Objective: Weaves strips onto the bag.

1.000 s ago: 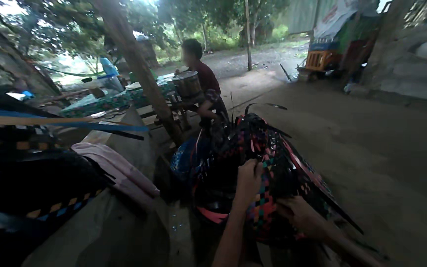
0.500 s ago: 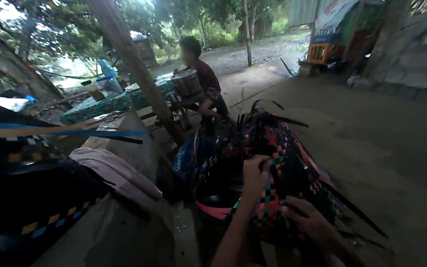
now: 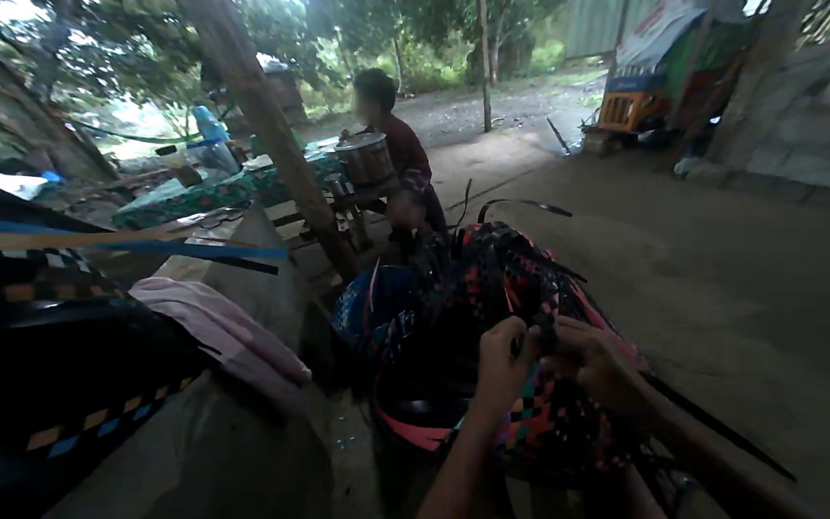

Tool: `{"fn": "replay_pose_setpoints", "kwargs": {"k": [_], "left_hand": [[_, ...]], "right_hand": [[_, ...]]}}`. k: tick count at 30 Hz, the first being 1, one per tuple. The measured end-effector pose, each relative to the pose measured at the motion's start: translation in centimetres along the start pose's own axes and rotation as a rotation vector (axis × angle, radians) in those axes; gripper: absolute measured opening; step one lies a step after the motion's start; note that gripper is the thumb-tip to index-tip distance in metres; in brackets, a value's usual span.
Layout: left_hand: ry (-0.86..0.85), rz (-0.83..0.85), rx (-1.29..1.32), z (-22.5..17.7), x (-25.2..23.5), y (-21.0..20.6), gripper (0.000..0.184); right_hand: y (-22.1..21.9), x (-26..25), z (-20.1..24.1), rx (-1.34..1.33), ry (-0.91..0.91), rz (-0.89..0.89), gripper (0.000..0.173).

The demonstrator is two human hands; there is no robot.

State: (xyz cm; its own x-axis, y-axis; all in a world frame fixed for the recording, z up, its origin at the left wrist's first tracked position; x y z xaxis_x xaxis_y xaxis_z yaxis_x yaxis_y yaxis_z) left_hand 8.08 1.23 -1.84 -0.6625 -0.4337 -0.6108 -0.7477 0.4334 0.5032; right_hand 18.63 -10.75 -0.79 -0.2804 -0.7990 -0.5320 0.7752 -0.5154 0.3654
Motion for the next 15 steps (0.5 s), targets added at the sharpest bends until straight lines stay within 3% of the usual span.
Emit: {"fn": "replay_pose_setpoints", "kwargs": {"k": [2,7,10,12,15], "left_hand": [[0.007,-0.008,-0.024,-0.3,0.2,0.0,0.020],[0.030,-0.072,-0.176,-1.2,-0.1,0.0,0.026],[0.089,-0.026,-0.247,-1.2,-0.4,0.3,0.027],[0.087,0.005,-0.279,-1.2,-0.6,0.4,0.022],[0.072,0.013,-0.315,-1.1,-1.1,0.0,0.020]], "right_hand": [[0.9,-0.5,1.0,0.027,-0.108,0.092,0.020],[0.4,-0.6,0.4,0.073,-0.111,-0.059,0.017],[-0.9,1.0,-0.6,0.159,-0.385,0.034,0.030],[-2.2,1.8,-0.9,0.066,-0.562,0.049,0.036],[-4.4,3.0,-0.7,-0.108,-0.579,-0.114,0.031]]}}
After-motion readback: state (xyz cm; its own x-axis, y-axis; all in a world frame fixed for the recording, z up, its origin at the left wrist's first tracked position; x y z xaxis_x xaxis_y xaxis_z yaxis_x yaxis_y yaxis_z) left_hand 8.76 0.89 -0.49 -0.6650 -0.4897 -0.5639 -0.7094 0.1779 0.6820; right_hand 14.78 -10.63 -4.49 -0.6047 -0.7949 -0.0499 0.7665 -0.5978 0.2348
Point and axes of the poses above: each hand's wrist, its own x-axis away from the middle knuckle, its own y-axis out of the back of the hand, z = x × y, the point moved 2 cm from there along -x, towards the middle knuckle, and after that the axes turned 11 degrees about -x, right-handed, at the moved point
